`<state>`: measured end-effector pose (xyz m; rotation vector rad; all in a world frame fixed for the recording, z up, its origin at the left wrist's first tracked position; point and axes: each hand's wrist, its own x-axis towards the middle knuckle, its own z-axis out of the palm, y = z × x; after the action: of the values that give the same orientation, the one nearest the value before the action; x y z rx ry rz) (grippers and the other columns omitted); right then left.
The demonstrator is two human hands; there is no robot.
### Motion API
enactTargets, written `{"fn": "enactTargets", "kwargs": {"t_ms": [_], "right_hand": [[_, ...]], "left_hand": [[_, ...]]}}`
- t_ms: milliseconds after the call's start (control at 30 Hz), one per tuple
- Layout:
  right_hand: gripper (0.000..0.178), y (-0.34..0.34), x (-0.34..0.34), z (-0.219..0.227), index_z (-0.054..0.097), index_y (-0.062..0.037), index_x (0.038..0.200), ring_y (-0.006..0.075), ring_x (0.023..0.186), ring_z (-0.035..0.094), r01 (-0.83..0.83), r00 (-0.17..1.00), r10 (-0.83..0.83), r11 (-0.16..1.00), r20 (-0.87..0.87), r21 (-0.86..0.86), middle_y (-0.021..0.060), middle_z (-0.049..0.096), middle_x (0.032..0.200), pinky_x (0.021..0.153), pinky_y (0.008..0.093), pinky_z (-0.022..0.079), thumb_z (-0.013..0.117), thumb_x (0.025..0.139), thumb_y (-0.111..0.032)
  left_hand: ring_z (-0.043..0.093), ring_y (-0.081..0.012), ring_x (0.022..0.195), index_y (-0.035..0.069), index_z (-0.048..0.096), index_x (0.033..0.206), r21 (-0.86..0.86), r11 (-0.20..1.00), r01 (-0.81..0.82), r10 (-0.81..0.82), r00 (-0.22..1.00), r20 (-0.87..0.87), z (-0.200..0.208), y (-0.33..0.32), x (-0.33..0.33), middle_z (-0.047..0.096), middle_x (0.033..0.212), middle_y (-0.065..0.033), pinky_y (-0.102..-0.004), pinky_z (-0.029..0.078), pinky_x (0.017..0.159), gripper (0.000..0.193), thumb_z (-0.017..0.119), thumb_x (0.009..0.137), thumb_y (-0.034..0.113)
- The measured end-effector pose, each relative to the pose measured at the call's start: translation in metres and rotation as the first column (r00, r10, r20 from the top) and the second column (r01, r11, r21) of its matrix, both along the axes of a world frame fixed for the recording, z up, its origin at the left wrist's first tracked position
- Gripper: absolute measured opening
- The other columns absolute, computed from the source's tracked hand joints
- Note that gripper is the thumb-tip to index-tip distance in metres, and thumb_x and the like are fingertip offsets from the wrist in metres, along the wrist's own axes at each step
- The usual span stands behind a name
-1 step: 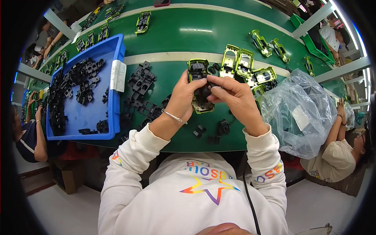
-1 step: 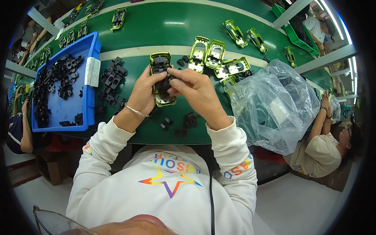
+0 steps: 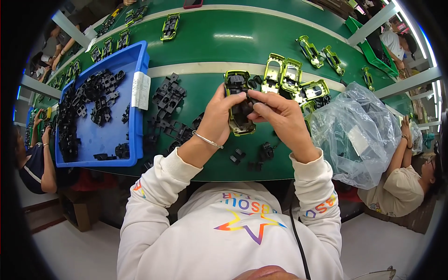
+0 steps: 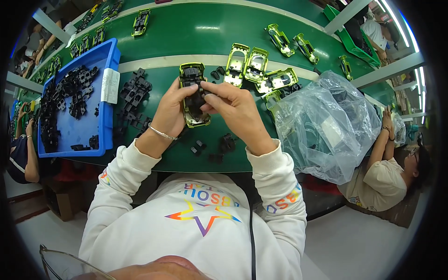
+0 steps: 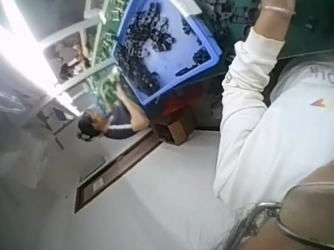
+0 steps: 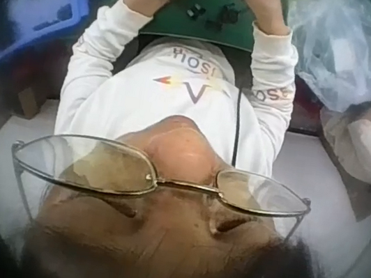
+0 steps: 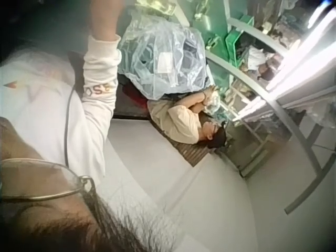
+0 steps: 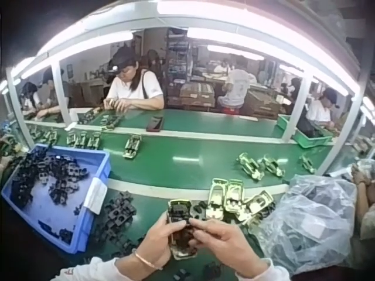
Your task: The person assembles toy cars by fitting plastic interior parts into car shells by hand and placing the assembled car bodies onto the assembly line.
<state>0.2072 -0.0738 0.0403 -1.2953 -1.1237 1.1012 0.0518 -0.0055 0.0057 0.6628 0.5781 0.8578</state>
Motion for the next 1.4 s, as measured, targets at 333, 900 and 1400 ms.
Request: {"fn": "enactTargets", "kwargs": {"t_ms": [333, 900, 1400], "right_hand": [[0.014, -0.005, -0.009, 0.007, 0.063, 0.0008, 0.099, 0.0144, 0.07, 0.07, 0.122, 0.962, -0.147, 0.986, -0.232, -0.116, 0.009, 0.07, 0.083, 0.065, 0.0237, 0.057, 0.069, 0.093, -0.011], [0.027, -0.006, -0.003, -0.008, 0.06, 0.0009, 0.106, 0.0029, 0.059, 0.047, 0.178, 0.983, -0.18, 0.983, 0.035, 0.036, -0.0026, 0.056, 0.064, 0.057, 0.0198, 0.041, 0.074, 0.087, -0.012], [0.028, -0.014, 0.031, -0.029, 0.065, 0.001, 0.114, 0.0058, 0.061, 0.054, 0.136, 0.987, -0.138, 0.99, -0.082, -0.037, 0.0015, 0.062, 0.073, 0.056, 0.0227, 0.044, 0.069, 0.092, -0.015]], "left_hand": [[0.059, -0.0162, 0.104, 0.005, 0.045, 0.133, 0.059, 0.993, 0.104, -0.109, 0.99, 0.088, 0.016, -0.01, 0.001, 0.059, 0.116, -0.0069, -0.0331, 0.049, 0.094, 0.037, 0.049, 0.099, 0.016], [0.051, -0.0147, 0.12, -0.004, 0.01, 0.156, 0.399, 0.892, 0.211, -0.16, 0.974, -0.158, 0.005, -0.001, -0.005, 0.051, 0.135, -0.0111, -0.0288, 0.041, 0.105, 0.073, 0.053, 0.098, 0.007], [0.069, -0.026, 0.093, -0.004, 0.05, 0.123, 0.146, 0.983, 0.111, -0.056, 0.94, -0.337, -0.042, 0.161, 0.049, 0.066, 0.109, -0.0209, -0.0399, 0.06, 0.078, 0.04, 0.048, 0.083, -0.001]]}}
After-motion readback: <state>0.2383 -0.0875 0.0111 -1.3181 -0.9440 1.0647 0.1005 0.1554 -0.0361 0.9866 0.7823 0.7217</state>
